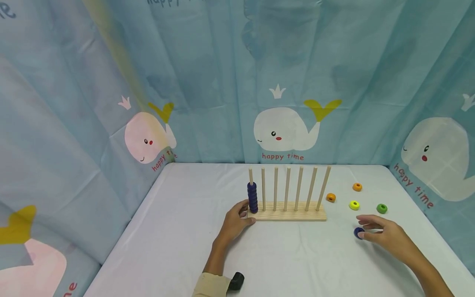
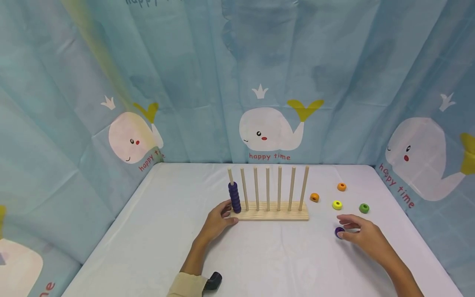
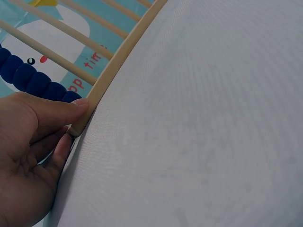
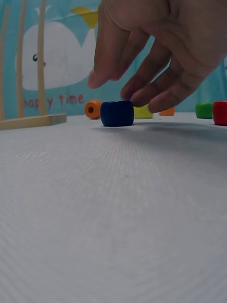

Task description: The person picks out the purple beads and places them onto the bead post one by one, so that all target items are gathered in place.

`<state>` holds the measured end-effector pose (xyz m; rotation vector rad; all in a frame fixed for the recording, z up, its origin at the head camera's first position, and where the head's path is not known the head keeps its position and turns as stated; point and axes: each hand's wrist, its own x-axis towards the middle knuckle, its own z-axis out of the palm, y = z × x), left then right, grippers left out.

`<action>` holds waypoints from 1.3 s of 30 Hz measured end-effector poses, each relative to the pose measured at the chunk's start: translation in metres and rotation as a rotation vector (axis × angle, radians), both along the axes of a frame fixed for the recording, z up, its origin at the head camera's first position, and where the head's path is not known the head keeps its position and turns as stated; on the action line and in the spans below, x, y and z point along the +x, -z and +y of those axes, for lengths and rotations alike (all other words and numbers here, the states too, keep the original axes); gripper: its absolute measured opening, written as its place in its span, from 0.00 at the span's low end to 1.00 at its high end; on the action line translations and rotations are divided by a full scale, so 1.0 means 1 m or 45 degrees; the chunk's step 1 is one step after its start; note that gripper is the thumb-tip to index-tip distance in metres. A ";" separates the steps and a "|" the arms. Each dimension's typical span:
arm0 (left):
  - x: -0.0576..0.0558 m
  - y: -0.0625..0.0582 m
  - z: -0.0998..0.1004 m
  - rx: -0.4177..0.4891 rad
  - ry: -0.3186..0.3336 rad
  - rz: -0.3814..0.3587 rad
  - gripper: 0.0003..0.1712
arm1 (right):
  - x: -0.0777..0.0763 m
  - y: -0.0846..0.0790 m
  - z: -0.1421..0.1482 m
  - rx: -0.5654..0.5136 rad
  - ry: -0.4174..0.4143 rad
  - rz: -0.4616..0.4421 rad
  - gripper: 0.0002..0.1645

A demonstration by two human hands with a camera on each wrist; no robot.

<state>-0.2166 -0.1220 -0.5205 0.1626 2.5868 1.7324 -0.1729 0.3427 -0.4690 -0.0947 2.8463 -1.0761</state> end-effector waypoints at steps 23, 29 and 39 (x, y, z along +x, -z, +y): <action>-0.001 0.001 0.000 -0.018 -0.014 -0.002 0.41 | -0.002 0.005 -0.004 0.071 -0.068 -0.147 0.31; 0.000 0.002 0.001 -0.008 -0.014 0.002 0.41 | -0.003 0.006 -0.004 0.061 -0.056 -0.153 0.31; -0.001 0.003 0.000 -0.021 -0.008 0.013 0.41 | -0.001 0.005 -0.005 0.148 -0.046 -0.118 0.31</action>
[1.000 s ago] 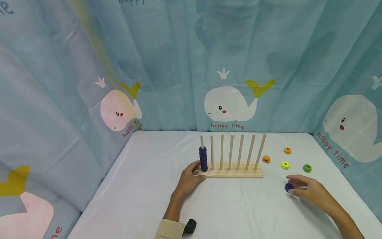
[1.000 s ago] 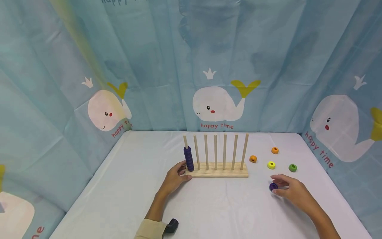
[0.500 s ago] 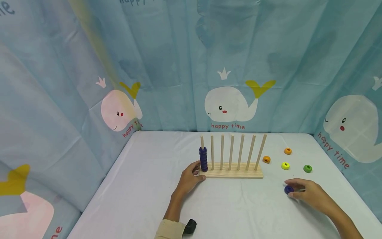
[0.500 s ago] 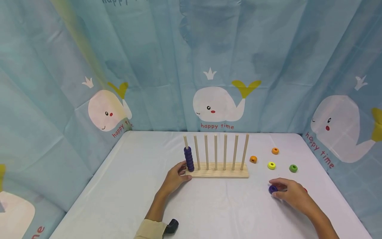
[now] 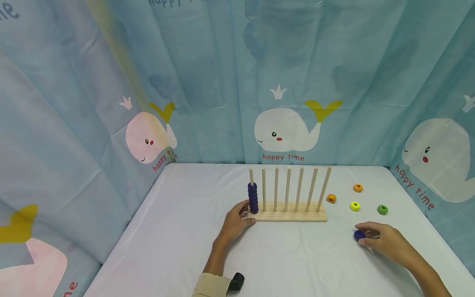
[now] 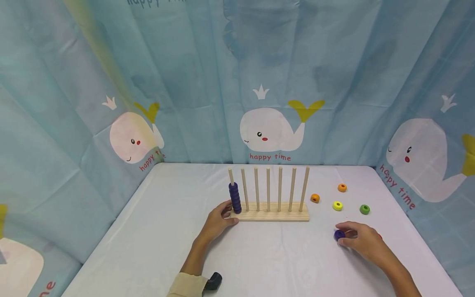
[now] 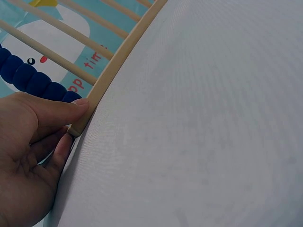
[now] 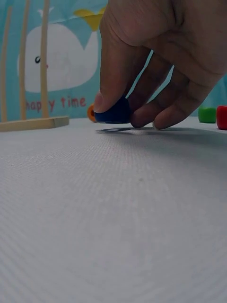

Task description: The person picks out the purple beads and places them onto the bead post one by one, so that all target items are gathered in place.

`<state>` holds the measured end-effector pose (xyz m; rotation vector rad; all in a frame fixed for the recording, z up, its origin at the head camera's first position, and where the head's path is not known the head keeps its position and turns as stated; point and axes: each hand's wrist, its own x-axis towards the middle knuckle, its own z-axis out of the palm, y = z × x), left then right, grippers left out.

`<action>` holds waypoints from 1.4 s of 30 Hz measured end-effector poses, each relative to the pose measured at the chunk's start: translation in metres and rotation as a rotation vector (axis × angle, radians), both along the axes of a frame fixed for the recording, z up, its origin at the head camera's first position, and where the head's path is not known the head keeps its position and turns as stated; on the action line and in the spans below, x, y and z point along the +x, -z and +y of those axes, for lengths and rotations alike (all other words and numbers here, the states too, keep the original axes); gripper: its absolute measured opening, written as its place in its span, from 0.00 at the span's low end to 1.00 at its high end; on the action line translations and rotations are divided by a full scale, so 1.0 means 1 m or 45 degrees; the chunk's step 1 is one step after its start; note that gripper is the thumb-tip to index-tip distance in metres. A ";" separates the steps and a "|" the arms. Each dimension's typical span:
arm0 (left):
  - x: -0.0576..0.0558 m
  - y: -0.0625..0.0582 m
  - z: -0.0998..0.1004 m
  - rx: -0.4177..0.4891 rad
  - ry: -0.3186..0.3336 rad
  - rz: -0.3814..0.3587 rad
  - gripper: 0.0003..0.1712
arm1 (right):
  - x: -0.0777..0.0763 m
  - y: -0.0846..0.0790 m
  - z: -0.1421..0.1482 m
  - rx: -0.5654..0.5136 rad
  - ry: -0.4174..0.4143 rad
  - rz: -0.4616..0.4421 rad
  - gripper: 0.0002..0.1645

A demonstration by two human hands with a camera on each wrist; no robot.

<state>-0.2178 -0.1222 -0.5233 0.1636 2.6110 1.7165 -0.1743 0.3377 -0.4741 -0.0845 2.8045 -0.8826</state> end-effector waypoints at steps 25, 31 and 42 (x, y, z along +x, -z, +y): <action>0.000 -0.001 0.000 -0.001 -0.003 0.003 0.41 | 0.004 -0.031 -0.015 -0.091 0.049 0.293 0.31; 0.000 -0.002 0.001 0.002 0.002 -0.003 0.41 | 0.003 -0.039 -0.024 -0.118 0.048 0.476 0.27; 0.001 -0.002 0.000 0.015 0.003 -0.002 0.41 | -0.001 -0.051 -0.034 -0.225 0.008 0.634 0.25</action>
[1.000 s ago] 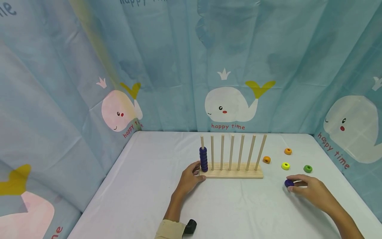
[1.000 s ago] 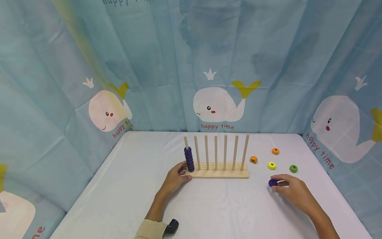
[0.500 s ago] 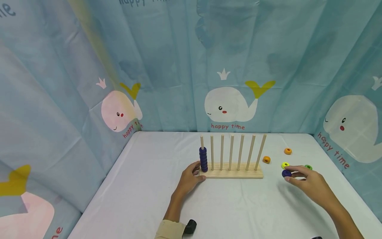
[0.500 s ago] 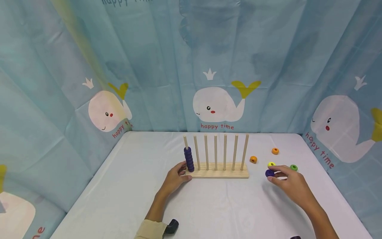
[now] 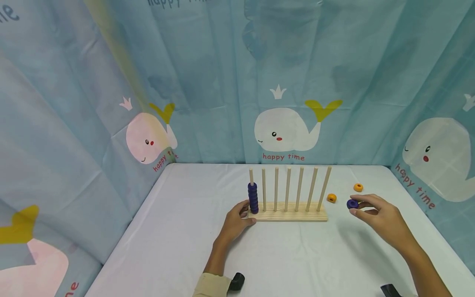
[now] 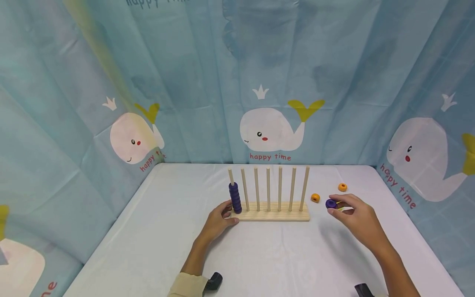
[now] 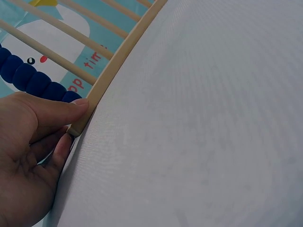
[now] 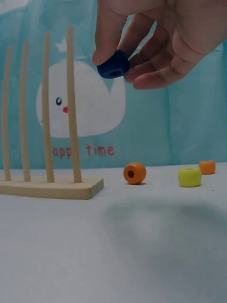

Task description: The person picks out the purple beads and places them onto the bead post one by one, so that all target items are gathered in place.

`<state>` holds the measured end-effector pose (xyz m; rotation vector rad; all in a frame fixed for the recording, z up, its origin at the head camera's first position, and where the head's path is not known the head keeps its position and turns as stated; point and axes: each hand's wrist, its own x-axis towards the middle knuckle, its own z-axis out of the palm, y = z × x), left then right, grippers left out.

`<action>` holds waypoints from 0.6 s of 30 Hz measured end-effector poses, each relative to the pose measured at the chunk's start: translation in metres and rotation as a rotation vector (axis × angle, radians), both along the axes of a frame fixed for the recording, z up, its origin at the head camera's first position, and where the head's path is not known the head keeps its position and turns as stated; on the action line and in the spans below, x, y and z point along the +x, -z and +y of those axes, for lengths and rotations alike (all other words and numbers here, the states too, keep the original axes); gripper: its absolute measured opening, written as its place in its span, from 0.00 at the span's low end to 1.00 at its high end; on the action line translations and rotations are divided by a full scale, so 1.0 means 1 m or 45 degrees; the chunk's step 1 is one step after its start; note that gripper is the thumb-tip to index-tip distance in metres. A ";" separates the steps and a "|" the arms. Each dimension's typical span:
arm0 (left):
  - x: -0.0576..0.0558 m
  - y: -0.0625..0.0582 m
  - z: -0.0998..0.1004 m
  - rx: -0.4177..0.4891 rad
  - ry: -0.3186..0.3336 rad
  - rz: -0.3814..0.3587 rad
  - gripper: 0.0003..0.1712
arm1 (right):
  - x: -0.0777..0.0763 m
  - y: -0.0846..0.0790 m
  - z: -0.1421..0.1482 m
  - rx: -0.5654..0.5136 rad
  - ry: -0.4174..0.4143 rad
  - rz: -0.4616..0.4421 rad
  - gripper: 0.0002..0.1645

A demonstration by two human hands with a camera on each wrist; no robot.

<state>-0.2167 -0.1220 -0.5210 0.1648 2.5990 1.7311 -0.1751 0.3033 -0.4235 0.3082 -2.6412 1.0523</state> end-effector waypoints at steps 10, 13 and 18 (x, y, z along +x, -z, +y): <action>0.000 0.000 -0.001 0.004 0.002 0.003 0.41 | -0.003 -0.008 -0.011 -0.059 -0.024 0.088 0.25; -0.001 0.000 -0.001 0.007 -0.002 -0.003 0.41 | -0.004 -0.009 -0.014 -0.071 -0.030 0.092 0.24; -0.001 0.000 0.000 0.003 -0.002 -0.023 0.41 | -0.004 -0.012 -0.017 -0.078 -0.048 0.088 0.25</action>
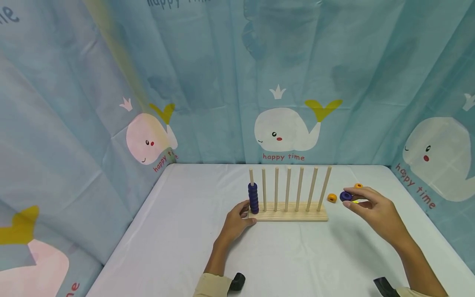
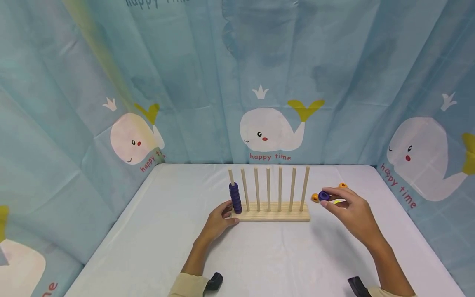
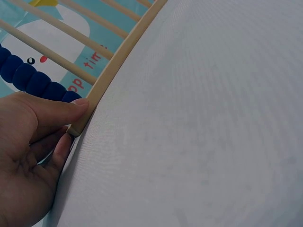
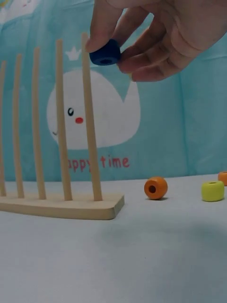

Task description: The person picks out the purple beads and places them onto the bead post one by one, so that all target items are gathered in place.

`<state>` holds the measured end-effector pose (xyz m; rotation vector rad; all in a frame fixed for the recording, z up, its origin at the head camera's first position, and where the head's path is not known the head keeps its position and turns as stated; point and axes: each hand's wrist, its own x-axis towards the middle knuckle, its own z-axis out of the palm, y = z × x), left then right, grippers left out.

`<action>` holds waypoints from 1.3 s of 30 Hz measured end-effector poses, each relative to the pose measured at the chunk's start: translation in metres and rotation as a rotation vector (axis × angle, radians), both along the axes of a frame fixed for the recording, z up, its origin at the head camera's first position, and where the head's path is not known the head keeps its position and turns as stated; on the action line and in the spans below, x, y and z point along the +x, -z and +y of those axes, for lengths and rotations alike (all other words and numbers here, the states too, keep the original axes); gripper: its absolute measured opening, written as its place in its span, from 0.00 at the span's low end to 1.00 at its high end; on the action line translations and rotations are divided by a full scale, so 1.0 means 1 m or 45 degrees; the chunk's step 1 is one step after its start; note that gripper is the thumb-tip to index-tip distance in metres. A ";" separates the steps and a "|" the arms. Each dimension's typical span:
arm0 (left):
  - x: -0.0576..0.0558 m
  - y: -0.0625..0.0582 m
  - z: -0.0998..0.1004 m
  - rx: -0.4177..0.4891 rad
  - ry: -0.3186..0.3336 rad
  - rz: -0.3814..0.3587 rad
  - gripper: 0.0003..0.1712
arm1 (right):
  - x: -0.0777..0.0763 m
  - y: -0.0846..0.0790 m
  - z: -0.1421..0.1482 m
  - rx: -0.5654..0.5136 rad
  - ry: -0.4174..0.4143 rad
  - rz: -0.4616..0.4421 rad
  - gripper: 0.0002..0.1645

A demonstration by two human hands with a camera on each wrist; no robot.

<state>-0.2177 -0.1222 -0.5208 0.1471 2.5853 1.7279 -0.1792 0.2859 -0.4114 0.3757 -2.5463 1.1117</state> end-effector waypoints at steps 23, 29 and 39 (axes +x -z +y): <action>0.001 -0.001 0.001 -0.008 0.000 0.002 0.41 | -0.010 -0.020 -0.033 -0.153 -0.083 0.140 0.25; 0.002 -0.001 0.001 -0.003 0.007 0.017 0.41 | -0.012 -0.027 -0.046 -0.225 -0.131 0.165 0.26; 0.000 -0.001 0.000 -0.015 0.007 0.014 0.41 | -0.019 -0.038 -0.067 -0.285 -0.173 0.141 0.24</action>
